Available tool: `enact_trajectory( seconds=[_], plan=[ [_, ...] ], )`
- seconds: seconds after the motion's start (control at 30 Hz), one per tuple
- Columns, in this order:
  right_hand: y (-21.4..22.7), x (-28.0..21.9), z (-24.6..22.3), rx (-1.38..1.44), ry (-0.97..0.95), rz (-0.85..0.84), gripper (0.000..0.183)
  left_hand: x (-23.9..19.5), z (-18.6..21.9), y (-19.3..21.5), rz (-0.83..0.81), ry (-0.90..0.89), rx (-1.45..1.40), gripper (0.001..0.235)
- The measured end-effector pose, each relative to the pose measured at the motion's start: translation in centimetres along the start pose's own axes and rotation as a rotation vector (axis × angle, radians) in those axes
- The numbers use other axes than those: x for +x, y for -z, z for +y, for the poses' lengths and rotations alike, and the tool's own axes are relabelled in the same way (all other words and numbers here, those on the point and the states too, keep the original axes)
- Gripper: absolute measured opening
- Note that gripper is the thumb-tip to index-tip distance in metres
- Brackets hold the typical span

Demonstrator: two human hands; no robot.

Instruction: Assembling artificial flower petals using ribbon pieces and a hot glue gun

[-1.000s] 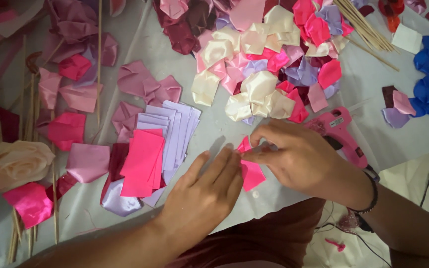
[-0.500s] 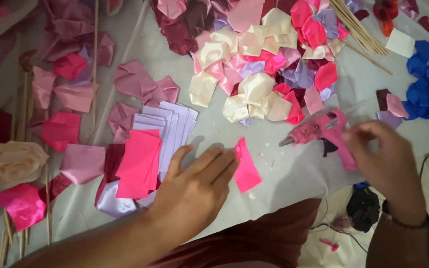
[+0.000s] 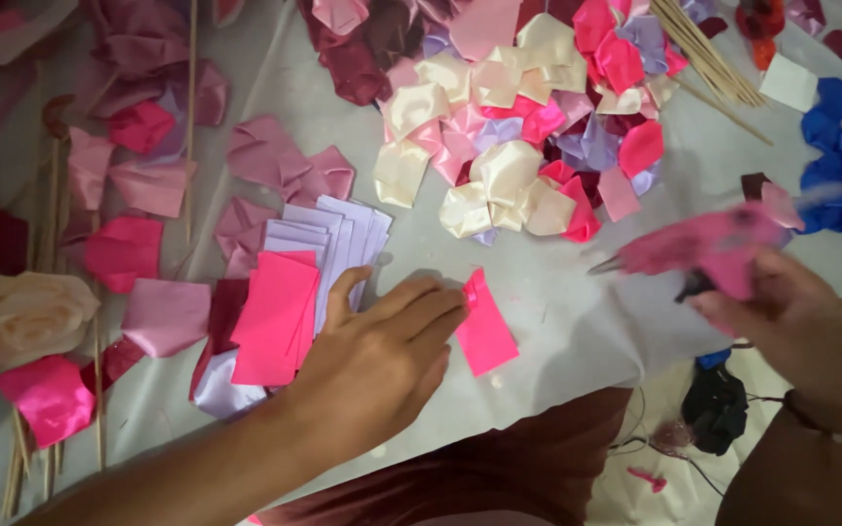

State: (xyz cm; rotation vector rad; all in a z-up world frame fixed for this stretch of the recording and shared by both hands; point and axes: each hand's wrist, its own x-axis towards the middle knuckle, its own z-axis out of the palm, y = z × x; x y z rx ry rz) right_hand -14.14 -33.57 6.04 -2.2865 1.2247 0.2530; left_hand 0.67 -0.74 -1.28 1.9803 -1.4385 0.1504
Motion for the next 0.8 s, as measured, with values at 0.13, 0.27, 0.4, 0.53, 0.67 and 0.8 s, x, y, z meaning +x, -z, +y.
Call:
enact_trajectory(
  seconds=[0.13, 0.27, 0.4, 0.53, 0.67, 0.8],
  plan=[
    [1.8, 9.4, 4.1, 0.603, 0.402, -0.914, 0.033, 0.0, -0.2, 0.1, -0.014, -0.038, 0.018, 0.028],
    [-0.1, 5.7, 8.9, 0.851, 0.571, -0.603, 0.036, 0.3, -0.4, 0.5, -0.011, -0.086, 0.104, 0.023],
    [-3.3, 8.5, 3.6, 1.087, 0.993, -1.626, 0.04, 0.3, -0.5, 0.7, 0.0, -0.102, 0.157, 0.019],
    [-3.0, 1.4, 0.3, 0.441, 0.517, -0.508, 0.049, 0.1, -0.7, 0.7, -0.023, -0.138, 0.225, 0.023],
    [-3.6, 0.8, -2.1, 0.357, 0.466, -0.38, 0.063, 0.0, -0.7, 0.7, -0.007, -0.151, 0.246, 0.024],
    [-3.6, 1.4, -1.9, 0.514, 0.489, -0.565, 0.034, 0.2, -0.7, 1.1, -0.025, -0.153, 0.252, 0.039]
  ],
)
